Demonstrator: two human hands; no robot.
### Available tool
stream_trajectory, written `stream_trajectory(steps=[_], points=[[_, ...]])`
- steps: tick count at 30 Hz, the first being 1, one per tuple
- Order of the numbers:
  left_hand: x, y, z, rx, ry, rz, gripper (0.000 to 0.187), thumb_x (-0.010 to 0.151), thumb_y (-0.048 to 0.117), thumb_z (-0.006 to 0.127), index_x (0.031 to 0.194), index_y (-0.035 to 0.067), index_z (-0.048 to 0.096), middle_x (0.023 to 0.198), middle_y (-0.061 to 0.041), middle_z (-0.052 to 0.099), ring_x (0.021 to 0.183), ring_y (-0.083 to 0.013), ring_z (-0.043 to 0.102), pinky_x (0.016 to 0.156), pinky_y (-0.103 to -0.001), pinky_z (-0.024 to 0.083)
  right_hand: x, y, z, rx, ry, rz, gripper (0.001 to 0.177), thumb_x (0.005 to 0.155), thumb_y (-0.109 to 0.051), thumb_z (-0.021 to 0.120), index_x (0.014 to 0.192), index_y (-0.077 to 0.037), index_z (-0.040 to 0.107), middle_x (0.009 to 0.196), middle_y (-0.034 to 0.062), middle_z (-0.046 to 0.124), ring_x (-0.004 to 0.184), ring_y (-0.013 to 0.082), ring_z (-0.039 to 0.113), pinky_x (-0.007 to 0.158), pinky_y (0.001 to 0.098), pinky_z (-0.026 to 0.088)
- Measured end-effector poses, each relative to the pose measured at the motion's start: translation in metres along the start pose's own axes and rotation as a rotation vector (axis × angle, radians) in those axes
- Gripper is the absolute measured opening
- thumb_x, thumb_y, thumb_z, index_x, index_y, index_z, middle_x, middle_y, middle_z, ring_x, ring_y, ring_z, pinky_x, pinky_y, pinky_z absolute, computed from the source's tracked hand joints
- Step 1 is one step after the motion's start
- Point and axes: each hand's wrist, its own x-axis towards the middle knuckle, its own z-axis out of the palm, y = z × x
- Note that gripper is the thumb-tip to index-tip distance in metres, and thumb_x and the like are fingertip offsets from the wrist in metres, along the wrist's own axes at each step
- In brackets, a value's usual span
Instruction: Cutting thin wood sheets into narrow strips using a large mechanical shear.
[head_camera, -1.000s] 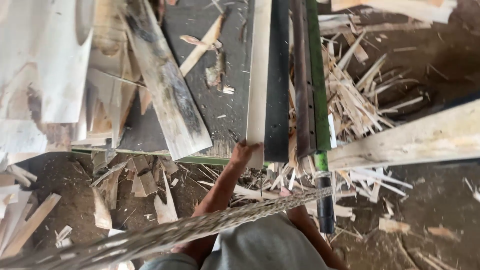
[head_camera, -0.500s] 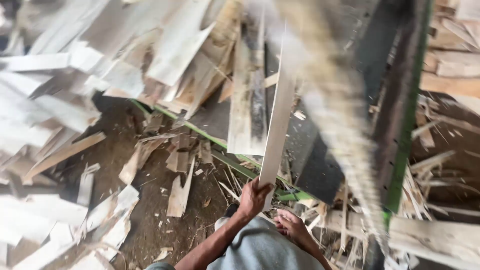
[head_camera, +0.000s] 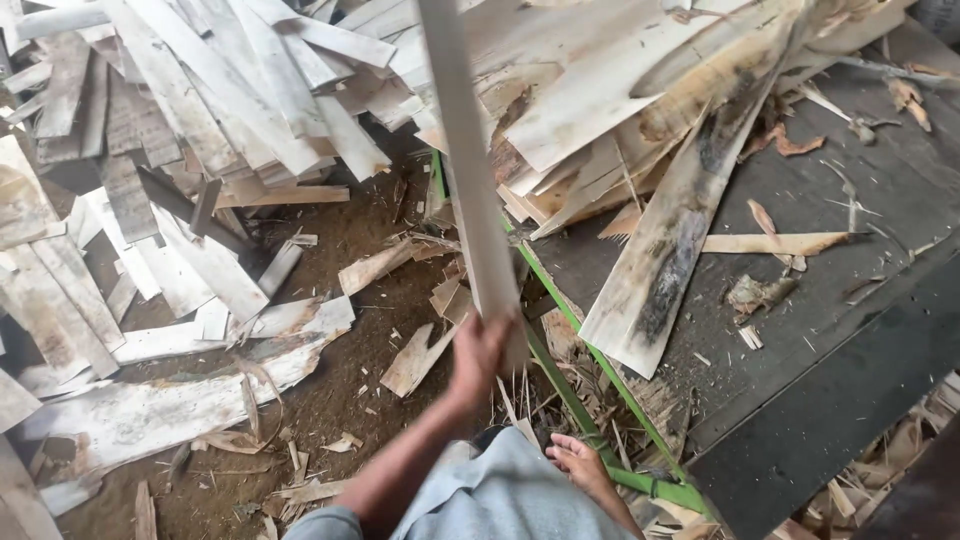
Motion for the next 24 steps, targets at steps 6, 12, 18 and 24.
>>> stream_trajectory(steps=[6, 12, 18, 24], points=[[0.145, 0.062, -0.061, -0.022, 0.271, 0.000, 0.118, 0.080, 0.077, 0.049, 0.160, 0.011, -0.008, 0.166, -0.021, 0.007, 0.147, -0.0409, 0.027, 0.108, -0.076, 0.029, -0.047, -0.099, 0.053, 0.159, 0.029, -0.020, 0.046, 0.097, -0.022, 0.066, 0.139, -0.006, 0.060, 0.110, 0.0118, 0.075, 0.086, 0.0151, 0.069, 0.076, 0.0309, 0.058], [0.136, -0.215, 0.018, 0.139, -0.186, -0.225, 0.072, 0.086, 0.026, 0.076, 0.148, 0.008, 0.044, 0.152, -0.017, 0.050, 0.138, -0.0335, 0.052, 0.116, -0.047, 0.044, -0.032, -0.042, 0.028, -0.116, 0.209, -0.133, 0.049, 0.093, -0.029, 0.073, 0.136, -0.005, 0.067, 0.115, 0.0056, 0.078, 0.094, 0.0128, 0.073, 0.083, 0.0266, 0.059], [0.079, -0.258, 0.093, 0.845, -0.449, 0.175, 0.082, 0.092, 0.035, 0.072, 0.156, 0.004, 0.032, 0.161, -0.026, 0.028, 0.147, -0.0393, 0.031, 0.120, -0.051, 0.032, -0.043, 0.094, -0.004, 0.521, 0.228, -0.107, 0.046, 0.095, -0.027, 0.071, 0.132, 0.000, 0.064, 0.111, 0.0084, 0.075, 0.094, 0.0182, 0.073, 0.080, 0.0305, 0.064], [0.018, -0.290, 0.138, 1.002, -0.800, 0.378, 0.056, 0.101, 0.040, 0.069, 0.141, 0.005, 0.054, 0.152, -0.020, 0.054, 0.142, -0.0351, 0.050, 0.121, -0.048, 0.047, -0.063, 0.211, 0.013, 0.247, 0.643, -0.167, 0.032, 0.099, -0.022, 0.074, 0.119, 0.003, 0.074, 0.087, 0.0132, 0.071, 0.077, 0.0185, 0.065, 0.066, 0.0308, 0.052]])
